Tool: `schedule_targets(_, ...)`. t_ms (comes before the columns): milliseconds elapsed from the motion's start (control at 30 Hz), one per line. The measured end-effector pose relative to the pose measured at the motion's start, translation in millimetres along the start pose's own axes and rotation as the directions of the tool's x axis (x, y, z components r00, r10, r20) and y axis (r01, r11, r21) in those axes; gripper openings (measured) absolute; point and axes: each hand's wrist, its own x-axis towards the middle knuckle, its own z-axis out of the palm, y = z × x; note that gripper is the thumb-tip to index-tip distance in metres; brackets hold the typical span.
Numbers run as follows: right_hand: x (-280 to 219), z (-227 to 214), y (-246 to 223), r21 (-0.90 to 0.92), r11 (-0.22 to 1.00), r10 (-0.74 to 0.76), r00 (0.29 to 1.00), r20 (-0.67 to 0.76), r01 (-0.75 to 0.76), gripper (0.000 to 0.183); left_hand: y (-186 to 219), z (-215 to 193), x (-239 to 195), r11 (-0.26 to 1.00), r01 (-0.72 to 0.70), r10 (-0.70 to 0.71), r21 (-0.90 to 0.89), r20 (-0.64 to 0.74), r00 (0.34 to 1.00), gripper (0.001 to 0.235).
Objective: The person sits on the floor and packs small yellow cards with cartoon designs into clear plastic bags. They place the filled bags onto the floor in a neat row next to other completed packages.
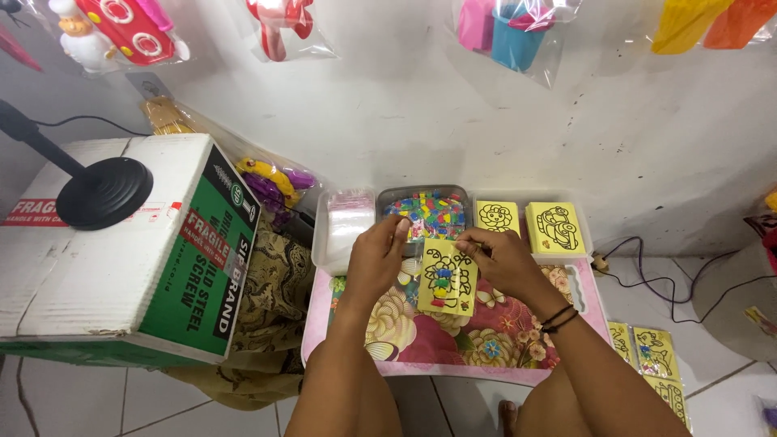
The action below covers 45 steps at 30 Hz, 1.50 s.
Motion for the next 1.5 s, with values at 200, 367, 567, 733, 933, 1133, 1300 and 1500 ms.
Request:
schedule_targets(200,0,2,-6,0.018,1.0,0.0,1.0,0.016,0.0,0.024,11,2,-1,0.971,-0.051,0.057,-0.235,0.016,0.998,0.039)
schedule_targets(367,-1,1,-4,0.016,1.0,0.013,0.999,0.032,-0.014,0.022,3,2,-3,0.961,-0.049,0.105,-0.272,0.197,0.975,0.045)
schedule_targets(567,-1,1,-1,0.003,1.0,0.011,0.999,0.033,-0.011,0.02,-8,8,1,0.966,-0.058,0.117,-0.251,0.226,0.967,0.036)
schedule_targets(733,2,3,9,0.012,1.0,-0.001,0.999,0.037,0.001,0.017,-17,10,3,0.971,-0.11,0.15,-0.211,0.184,0.971,0.023)
schedule_targets(933,0,0,2,0.048,0.999,0.002,0.995,0.097,-0.007,0.047,-21,12,6,0.973,-0.075,0.107,-0.218,0.137,0.985,0.02)
schedule_targets(1133,4,4,16,0.028,0.995,0.093,0.994,0.056,-0.095,0.052,-19,12,4,0.975,-0.07,0.101,-0.211,0.142,0.985,0.02)
schedule_targets(1300,8,1,26,0.152,0.977,0.166,0.983,-0.078,-0.153,0.058,-10,7,2,0.978,-0.054,0.09,-0.2,0.175,0.98,0.031)
schedule_targets(1500,12,-15,62,0.275,0.961,0.084,0.978,-0.19,-0.029,0.046,-16,4,4,0.989,-0.04,0.073,-0.144,0.233,0.97,0.024)
